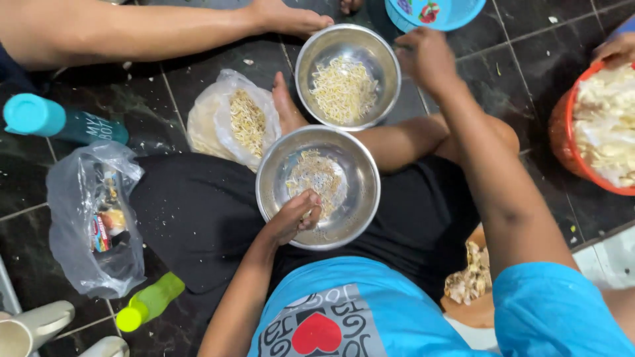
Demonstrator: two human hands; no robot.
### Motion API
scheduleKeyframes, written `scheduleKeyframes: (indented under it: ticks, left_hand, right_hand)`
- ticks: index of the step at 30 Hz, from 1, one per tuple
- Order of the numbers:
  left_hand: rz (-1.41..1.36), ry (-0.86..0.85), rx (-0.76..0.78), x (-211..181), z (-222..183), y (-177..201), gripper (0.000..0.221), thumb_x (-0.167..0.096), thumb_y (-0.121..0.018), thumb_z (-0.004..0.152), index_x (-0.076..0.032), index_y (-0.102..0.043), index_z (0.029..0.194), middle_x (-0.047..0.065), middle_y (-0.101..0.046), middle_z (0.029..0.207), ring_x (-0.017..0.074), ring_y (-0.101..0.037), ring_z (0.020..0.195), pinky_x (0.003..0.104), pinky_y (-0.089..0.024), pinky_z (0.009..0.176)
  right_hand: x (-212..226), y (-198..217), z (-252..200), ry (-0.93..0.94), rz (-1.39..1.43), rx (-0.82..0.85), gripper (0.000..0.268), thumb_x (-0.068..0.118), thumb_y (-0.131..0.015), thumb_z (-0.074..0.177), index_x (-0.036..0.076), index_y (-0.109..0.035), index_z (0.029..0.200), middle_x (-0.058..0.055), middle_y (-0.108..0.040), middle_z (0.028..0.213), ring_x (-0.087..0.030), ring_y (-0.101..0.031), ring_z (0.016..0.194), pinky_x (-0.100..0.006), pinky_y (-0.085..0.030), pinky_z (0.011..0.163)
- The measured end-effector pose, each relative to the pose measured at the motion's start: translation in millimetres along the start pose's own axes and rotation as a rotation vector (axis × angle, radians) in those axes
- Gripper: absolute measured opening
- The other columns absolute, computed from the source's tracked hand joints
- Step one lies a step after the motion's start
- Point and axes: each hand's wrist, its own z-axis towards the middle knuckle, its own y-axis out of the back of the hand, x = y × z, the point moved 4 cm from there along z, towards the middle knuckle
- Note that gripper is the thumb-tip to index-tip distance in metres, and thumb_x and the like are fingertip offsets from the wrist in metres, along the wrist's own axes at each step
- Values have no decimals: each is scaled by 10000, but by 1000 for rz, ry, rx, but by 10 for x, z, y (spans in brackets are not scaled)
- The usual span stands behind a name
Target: The person sits on the floor and manually separates soybean sprouts from their seed husks using both hands. They place the cleaned sprouts into a metal bowl and discard the husks into a separate container.
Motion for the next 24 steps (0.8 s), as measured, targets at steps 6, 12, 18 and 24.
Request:
scheduleKeyframes:
  ticks: [6,12,18,24]
  left_hand:
    - [10,43,-374,663,233,644,193,-364,-552,1026,-180,-551,966,-49,-503,652,44,-457,528,225,-340,481]
    - [-30,140,-386,242,192,380,261,-393,-499,1077,-137,-541,1108,-54,-457,691,44,-380,560,191,-263,502]
    - [261,338,-403,50,328,303,239,-273,-379,1104,-114,-551,1152,-25,-547,748,68,-462,600,215,-355,536]
    - [-19,234,-339,1028,702,850,301,-433,-570,1058,-134,-542,1071,43,-563,672,93,-507,480,202,-370,395]
  right_hand:
    - [-1887,-1292,528,147,-639,-322,140,253,-571,1057,179,-662,1132,-53,-708,1171,-268,-669,976,-373,-521,878]
    - [-1332,-1043,649,-329,-222,216,247,314,-637,974,85,-671,1061,-193,-612,1199,-495,-643,1036,-597,-504,817]
    - [178,-17,1092,28,85,34,306,188,-720,949,41,-744,1217,-230,-686,1129,-471,-640,1006,-542,-467,830]
    - [1570,-842,2026,494,-98,-75,300,193,-646,818,236,-783,1081,-88,-743,1129,-392,-710,934,-515,-505,718]
